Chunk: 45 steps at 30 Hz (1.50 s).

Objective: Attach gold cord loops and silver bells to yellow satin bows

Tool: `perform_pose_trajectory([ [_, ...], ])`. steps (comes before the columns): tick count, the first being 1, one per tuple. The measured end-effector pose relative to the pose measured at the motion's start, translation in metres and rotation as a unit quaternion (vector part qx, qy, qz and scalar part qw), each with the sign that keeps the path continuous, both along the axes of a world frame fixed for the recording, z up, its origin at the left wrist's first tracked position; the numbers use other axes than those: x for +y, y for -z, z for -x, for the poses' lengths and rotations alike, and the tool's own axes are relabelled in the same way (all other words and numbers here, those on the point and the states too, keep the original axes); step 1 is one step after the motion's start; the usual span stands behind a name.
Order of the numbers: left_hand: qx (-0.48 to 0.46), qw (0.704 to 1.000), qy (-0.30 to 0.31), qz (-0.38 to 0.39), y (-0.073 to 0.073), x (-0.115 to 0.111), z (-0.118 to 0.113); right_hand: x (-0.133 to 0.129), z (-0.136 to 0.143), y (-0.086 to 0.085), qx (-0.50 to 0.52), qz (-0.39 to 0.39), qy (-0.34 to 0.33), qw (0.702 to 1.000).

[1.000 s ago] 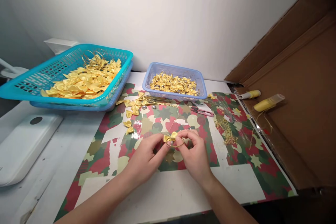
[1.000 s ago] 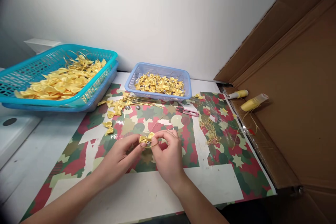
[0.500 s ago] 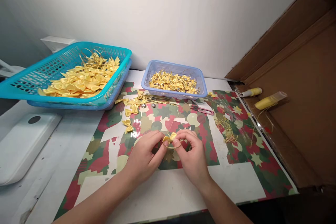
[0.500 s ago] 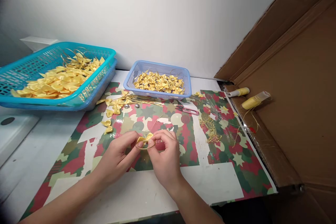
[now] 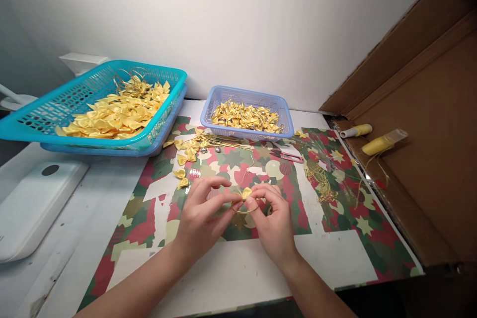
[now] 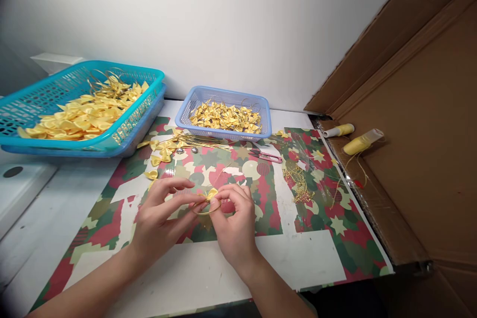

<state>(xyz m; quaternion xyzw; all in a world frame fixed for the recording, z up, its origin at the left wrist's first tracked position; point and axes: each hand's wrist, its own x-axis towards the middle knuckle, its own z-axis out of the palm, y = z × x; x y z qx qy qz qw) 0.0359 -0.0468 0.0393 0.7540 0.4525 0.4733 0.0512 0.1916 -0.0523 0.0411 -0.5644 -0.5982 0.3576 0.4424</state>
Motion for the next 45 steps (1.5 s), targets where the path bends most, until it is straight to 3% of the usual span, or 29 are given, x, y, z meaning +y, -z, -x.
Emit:
perform_pose_trajectory([
  [6, -0.015, 1.0, 0.007, 0.006, 0.001, -0.0025, -0.0022, -0.0003, 0.0005, 0.0018, 0.003, -0.008, 0.004, 1.0],
  [17, -0.071, 0.992, -0.013, 0.101, 0.0043, -0.0055, -0.0046, -0.0005, 0.0023, 0.0053, 0.011, -0.007, 0.016, 1.0],
  [20, -0.062, 0.984, -0.028, 0.165, 0.0031, -0.0048, -0.0041, 0.0003, 0.0016, 0.0062, 0.012, -0.007, 0.021, 1.0],
  [25, -0.033, 0.958, 0.03, 0.285, 0.0019, -0.0039, -0.006, 0.0001, 0.0012, 0.007, 0.017, -0.008, 0.019, 1.0],
  [32, -0.09, 0.954, 0.032, 0.286, 0.0022, -0.0039, -0.0061, -0.0009, 0.0043, 0.005, -0.006, -0.02, 0.022, 1.0],
  [39, -0.127, 0.915, 0.013, 0.384, 0.0028, -0.0024, -0.003, -0.001, 0.0047, 0.0055, -0.04, -0.045, 0.029, 0.998],
  [45, -0.202, 0.866, 0.036, 0.457, 0.0052, -0.0025, -0.0023, -0.0004, 0.0044, 0.0063, -0.067, -0.063, 0.029, 0.995],
])
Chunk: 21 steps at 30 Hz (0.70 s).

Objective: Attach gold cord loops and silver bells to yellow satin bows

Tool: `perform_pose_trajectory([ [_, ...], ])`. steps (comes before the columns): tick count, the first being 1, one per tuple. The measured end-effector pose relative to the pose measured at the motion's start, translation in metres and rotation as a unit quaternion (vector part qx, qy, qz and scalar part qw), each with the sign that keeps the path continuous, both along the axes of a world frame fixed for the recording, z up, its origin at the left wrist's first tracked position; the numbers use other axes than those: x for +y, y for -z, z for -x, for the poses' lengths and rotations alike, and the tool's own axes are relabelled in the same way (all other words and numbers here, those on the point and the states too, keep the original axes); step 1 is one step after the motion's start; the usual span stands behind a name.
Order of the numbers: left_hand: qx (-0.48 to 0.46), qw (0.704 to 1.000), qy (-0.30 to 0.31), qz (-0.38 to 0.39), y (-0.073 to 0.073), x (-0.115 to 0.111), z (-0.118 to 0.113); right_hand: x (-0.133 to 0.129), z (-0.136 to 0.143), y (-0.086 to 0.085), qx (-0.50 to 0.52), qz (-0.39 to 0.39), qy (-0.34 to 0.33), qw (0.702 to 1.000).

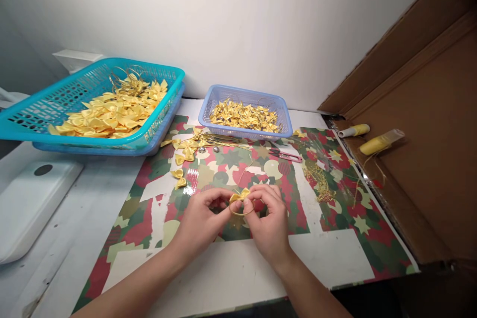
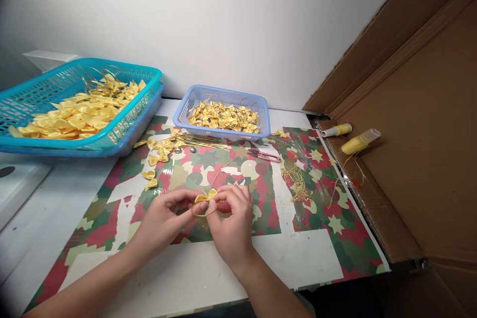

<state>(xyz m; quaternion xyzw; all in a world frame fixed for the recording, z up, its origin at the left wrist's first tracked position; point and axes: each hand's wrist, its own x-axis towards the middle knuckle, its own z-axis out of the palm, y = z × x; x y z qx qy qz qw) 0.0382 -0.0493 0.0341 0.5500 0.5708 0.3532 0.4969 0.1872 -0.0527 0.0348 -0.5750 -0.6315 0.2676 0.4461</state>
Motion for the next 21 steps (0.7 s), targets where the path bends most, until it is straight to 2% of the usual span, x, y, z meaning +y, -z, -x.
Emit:
perform_pose_trajectory([
  [9, -0.04, 0.999, -0.009, 0.015, -0.001, 0.001, -0.002, -0.002, 0.002, 0.004, 0.004, -0.005, 0.003, 1.0],
  [13, -0.027, 0.999, -0.029, 0.001, 0.0, 0.0, -0.003, -0.004, 0.001, 0.003, -0.027, -0.071, 0.054, 0.996],
  [17, 0.012, 0.999, -0.035, -0.015, -0.004, -0.001, -0.004, -0.008, 0.001, -0.001, -0.112, -0.153, 0.013, 0.982],
  [19, 0.02, 0.999, -0.029, -0.011, -0.007, -0.002, -0.006, -0.006, 0.002, -0.004, -0.176, -0.142, -0.007, 0.974],
  [21, 0.024, 1.0, -0.017, 0.001, -0.009, -0.003, -0.006, -0.003, 0.002, -0.009, -0.225, -0.09, -0.015, 0.97],
])
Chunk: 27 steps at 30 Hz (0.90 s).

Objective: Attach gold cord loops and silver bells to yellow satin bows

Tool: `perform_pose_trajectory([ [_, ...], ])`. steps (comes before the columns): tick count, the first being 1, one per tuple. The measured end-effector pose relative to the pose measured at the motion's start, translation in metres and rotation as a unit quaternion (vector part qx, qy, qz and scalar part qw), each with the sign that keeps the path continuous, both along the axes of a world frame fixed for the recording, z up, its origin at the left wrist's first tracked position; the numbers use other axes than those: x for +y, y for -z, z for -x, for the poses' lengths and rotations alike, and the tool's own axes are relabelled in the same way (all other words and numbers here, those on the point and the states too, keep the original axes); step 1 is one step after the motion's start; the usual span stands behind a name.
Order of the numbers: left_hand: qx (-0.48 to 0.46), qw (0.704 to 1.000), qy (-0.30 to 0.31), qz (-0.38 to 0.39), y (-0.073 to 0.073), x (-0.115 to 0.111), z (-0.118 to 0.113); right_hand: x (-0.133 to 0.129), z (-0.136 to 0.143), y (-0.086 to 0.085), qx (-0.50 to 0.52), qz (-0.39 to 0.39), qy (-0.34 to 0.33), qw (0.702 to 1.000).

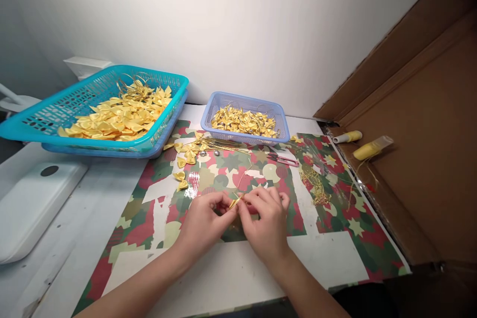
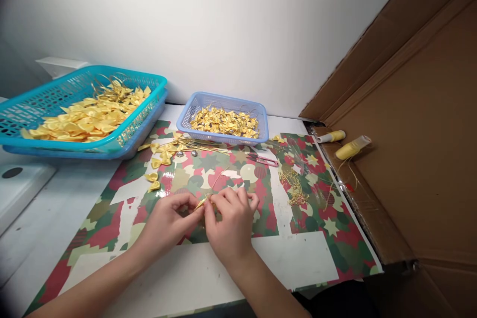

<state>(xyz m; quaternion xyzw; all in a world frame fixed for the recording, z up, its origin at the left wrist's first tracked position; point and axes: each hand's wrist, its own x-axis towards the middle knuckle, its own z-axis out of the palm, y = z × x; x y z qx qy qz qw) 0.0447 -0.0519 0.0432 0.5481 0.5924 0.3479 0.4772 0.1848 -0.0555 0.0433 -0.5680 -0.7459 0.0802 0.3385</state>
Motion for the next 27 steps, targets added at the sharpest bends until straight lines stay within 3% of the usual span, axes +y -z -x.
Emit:
perform_pose_trajectory([
  [6, 0.034, 0.999, 0.016, -0.001, -0.003, 0.0, 0.002, 0.015, -0.003, -0.009, -0.012, 0.151, -0.028, 0.988],
  [12, 0.062, 0.998, 0.013, -0.03, -0.003, -0.002, 0.004, 0.019, -0.003, -0.01, 0.082, 0.17, -0.036, 0.981],
  [16, 0.032, 0.999, 0.006, -0.032, -0.003, 0.001, 0.006, 0.012, 0.002, -0.007, 0.174, 0.15, -0.019, 0.973],
  [21, -0.063, 0.998, -0.004, -0.012, 0.001, 0.009, 0.011, 0.005, -0.005, -0.007, 0.304, 0.146, -0.118, 0.934],
  [27, -0.108, 0.994, -0.004, 0.03, 0.003, 0.013, 0.012, 0.002, -0.028, -0.028, 0.424, 0.134, -0.192, 0.875],
])
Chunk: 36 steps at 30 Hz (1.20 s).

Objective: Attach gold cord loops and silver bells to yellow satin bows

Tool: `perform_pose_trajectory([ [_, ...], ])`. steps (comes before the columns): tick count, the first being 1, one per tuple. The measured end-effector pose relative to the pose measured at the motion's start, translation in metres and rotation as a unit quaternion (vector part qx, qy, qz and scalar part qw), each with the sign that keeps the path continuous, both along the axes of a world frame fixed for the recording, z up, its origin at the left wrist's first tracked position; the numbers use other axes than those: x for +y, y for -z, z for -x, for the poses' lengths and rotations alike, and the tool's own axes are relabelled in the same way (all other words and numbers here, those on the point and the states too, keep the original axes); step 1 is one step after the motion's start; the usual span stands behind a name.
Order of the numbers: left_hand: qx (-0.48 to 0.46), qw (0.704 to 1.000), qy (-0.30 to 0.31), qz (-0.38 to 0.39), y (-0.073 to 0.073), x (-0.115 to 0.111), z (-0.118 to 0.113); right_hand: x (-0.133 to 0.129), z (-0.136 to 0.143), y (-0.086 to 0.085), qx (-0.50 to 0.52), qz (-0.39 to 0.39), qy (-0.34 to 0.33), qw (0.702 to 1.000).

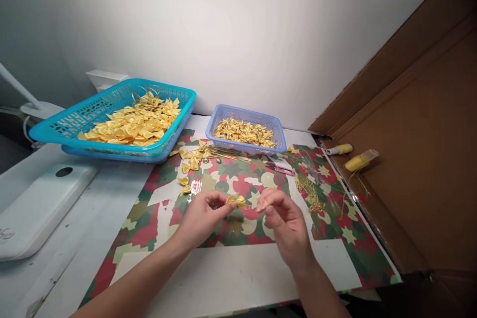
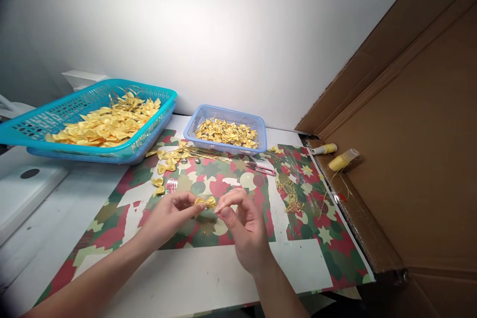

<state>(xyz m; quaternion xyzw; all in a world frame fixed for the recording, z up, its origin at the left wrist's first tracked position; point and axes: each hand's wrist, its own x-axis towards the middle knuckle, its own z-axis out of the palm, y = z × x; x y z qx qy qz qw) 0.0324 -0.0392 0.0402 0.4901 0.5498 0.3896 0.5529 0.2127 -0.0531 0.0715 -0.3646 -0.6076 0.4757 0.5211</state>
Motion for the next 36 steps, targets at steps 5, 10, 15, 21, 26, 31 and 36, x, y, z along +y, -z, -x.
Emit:
perform_pose_trajectory([
  [5, -0.021, 1.0, -0.009, 0.01, -0.002, 0.001, 0.001, -0.004, -0.006, -0.009, 0.046, -0.038, -0.002, 0.998],
  [10, -0.062, 0.997, -0.034, -0.043, -0.003, 0.003, 0.002, -0.012, -0.004, -0.007, 0.112, 0.02, -0.025, 0.993],
  [15, -0.141, 0.99, 0.023, -0.013, -0.004, 0.002, 0.002, -0.02, -0.006, -0.009, 0.19, 0.051, -0.042, 0.98],
  [21, -0.181, 0.983, 0.02, 0.021, -0.001, 0.0, 0.0, -0.034, -0.016, -0.01, 0.209, 0.114, -0.05, 0.97],
  [26, -0.153, 0.988, -0.026, 0.015, -0.002, 0.0, -0.001, -0.045, -0.013, -0.012, 0.222, 0.137, -0.044, 0.964],
  [31, -0.191, 0.98, -0.039, 0.029, 0.0, -0.001, -0.003, -0.053, 0.014, -0.002, 0.329, 0.163, -0.123, 0.922],
  [36, -0.296, 0.95, -0.027, 0.094, 0.0, 0.0, -0.002, -0.045, 0.016, 0.007, 0.329, 0.216, -0.122, 0.911],
])
